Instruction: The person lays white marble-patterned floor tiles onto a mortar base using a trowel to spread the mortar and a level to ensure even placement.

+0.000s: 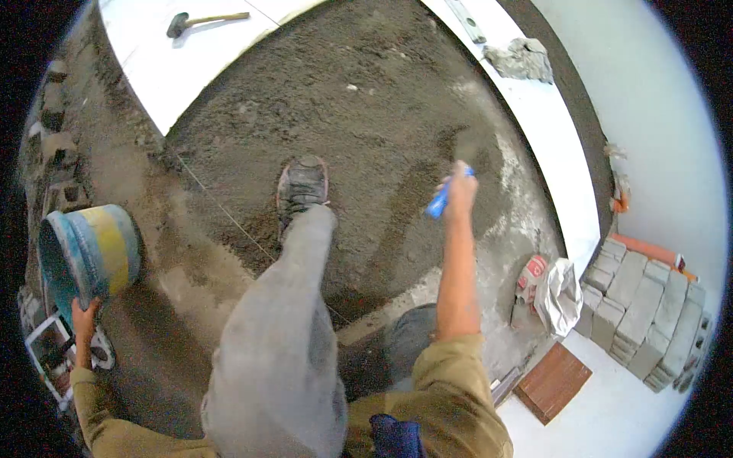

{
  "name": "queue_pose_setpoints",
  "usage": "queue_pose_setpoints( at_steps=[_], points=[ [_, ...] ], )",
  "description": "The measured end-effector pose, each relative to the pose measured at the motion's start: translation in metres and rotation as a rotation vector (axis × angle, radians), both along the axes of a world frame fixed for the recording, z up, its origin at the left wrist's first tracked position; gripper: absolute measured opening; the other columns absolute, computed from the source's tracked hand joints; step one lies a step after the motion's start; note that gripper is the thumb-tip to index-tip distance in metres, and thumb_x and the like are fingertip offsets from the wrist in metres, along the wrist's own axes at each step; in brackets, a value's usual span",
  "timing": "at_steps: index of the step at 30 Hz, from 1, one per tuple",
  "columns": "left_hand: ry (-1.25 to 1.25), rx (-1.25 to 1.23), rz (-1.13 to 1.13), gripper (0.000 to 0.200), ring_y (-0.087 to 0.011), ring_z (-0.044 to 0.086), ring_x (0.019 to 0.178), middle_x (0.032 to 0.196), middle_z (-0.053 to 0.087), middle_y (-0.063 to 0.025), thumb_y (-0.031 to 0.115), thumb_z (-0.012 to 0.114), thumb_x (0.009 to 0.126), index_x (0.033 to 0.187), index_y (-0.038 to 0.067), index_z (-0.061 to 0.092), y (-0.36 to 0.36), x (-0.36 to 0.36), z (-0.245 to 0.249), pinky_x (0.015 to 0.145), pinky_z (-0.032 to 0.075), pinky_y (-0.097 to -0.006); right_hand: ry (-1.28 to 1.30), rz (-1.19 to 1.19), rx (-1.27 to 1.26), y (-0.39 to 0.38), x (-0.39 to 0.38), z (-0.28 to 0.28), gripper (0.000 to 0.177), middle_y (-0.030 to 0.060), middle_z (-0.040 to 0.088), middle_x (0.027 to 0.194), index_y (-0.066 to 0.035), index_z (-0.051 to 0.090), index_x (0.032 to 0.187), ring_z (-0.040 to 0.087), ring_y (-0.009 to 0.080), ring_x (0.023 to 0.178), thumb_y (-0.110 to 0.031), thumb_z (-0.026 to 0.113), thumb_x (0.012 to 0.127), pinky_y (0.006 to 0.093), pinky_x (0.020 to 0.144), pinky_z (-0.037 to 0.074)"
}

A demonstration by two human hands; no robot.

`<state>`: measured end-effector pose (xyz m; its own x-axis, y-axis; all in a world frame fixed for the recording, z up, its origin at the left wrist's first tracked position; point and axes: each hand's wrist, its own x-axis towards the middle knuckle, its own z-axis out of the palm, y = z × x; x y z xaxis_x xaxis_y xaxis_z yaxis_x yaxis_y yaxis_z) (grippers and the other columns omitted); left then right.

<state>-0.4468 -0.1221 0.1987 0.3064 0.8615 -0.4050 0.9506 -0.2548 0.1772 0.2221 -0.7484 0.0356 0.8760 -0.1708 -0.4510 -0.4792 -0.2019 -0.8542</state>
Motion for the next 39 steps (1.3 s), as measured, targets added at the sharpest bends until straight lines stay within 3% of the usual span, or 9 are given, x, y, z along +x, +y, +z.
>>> queue_pose_setpoints(
  at_steps=[1, 4, 12, 18, 21, 29, 32, 34, 39],
  points=[
    [0.042, 0.318, -0.081, 0.063, -0.0309, 0.057, 0.101, 0.109, 0.062, -0.0184, 0.043, 0.073, 0.081, 0.116, -0.006, 0.054, 0.009, -0.027, -0.021, 0.091, 0.042, -0.0390, -0.011, -0.128, 0.038, -0.036, 0.027, -0.018, 0.031, 0.0052, 0.052, 0.064, -0.006, 0.053, 0.085, 0.056, 0.0189, 0.050, -0.035, 0.061, 0.092, 0.0345, 0.042, 0.047],
    [0.074, 0.161, -0.100, 0.061, -0.0312, 0.058, 0.101, 0.107, 0.063, -0.0185, 0.041, 0.073, 0.080, 0.116, -0.005, 0.054, -0.002, 0.000, 0.001, 0.091, 0.042, -0.0392, 0.121, -0.160, -0.004, -0.047, 0.075, -0.037, 0.028, 0.0055, 0.051, 0.064, -0.007, 0.050, 0.083, 0.054, 0.0193, 0.050, -0.031, 0.060, 0.092, 0.0352, 0.042, 0.046],
    [0.069, 0.126, -0.106, 0.056, -0.0336, 0.059, 0.101, 0.108, 0.061, -0.0208, 0.041, 0.073, 0.081, 0.108, -0.004, 0.058, -0.011, 0.013, 0.008, 0.089, 0.043, -0.0396, 0.053, 0.688, -0.140, 0.121, 0.002, -0.005, 0.035, 0.0039, 0.056, 0.063, -0.005, 0.055, 0.085, 0.055, 0.0157, 0.046, -0.039, 0.059, 0.093, 0.0320, 0.042, 0.046],
    [0.063, 0.037, -0.178, 0.063, -0.0339, 0.058, 0.104, 0.110, 0.059, -0.0210, 0.045, 0.073, 0.082, 0.115, -0.006, 0.058, -0.015, 0.025, 0.020, 0.091, 0.043, -0.0406, 0.103, -0.097, 0.060, 0.090, -0.086, -0.018, 0.033, 0.0030, 0.051, 0.065, -0.008, 0.053, 0.093, 0.052, 0.0165, 0.047, -0.040, 0.058, 0.094, 0.0323, 0.041, 0.044],
    [0.079, 0.095, -0.153, 0.059, -0.0330, 0.058, 0.104, 0.111, 0.060, -0.0205, 0.043, 0.073, 0.082, 0.114, -0.005, 0.058, -0.014, 0.020, 0.015, 0.092, 0.043, -0.0403, 0.167, -0.009, 0.023, 0.120, -0.099, -0.031, 0.032, 0.0046, 0.051, 0.064, -0.008, 0.052, 0.091, 0.053, 0.0181, 0.048, -0.039, 0.057, 0.095, 0.0330, 0.041, 0.045],
    [0.024, -0.020, -0.072, 0.057, -0.0318, 0.057, 0.106, 0.112, 0.059, -0.0211, 0.041, 0.074, 0.081, 0.112, -0.005, 0.059, -0.026, 0.035, 0.025, 0.093, 0.042, -0.0379, 0.025, 1.158, -0.144, 0.233, -0.065, -0.012, 0.039, 0.0075, 0.059, 0.062, 0.001, 0.061, 0.096, 0.059, 0.0178, 0.046, -0.038, 0.055, 0.095, 0.0334, 0.046, 0.047],
    [0.070, 0.093, -0.128, 0.057, -0.0320, 0.056, 0.106, 0.110, 0.060, -0.0202, 0.042, 0.074, 0.080, 0.111, -0.003, 0.060, -0.025, 0.035, 0.023, 0.094, 0.041, -0.0375, -0.062, 0.956, -0.197, 0.245, -0.058, -0.018, 0.041, 0.0084, 0.060, 0.062, 0.000, 0.062, 0.094, 0.060, 0.0173, 0.046, -0.040, 0.056, 0.094, 0.0318, 0.046, 0.047],
    [0.116, 0.097, -0.089, 0.057, -0.0325, 0.057, 0.106, 0.108, 0.060, -0.0200, 0.044, 0.074, 0.079, 0.110, -0.003, 0.061, -0.026, 0.036, 0.023, 0.094, 0.041, -0.0378, -0.012, 0.934, -0.189, 0.256, -0.045, -0.038, 0.045, 0.0122, 0.062, 0.065, 0.001, 0.062, 0.093, 0.063, 0.0249, 0.053, -0.043, 0.057, 0.093, 0.0372, 0.053, 0.051],
    [0.118, 0.081, -0.101, 0.058, -0.0329, 0.057, 0.105, 0.109, 0.059, -0.0210, 0.043, 0.074, 0.078, 0.109, -0.004, 0.061, -0.029, 0.041, 0.025, 0.093, 0.042, -0.0381, -0.229, 1.652, -0.470, 0.279, -0.034, -0.010, 0.043, 0.0234, 0.068, 0.094, -0.004, 0.062, 0.107, 0.065, 0.0416, 0.094, -0.043, 0.060, 0.089, 0.0482, 0.078, 0.051]
  ],
)
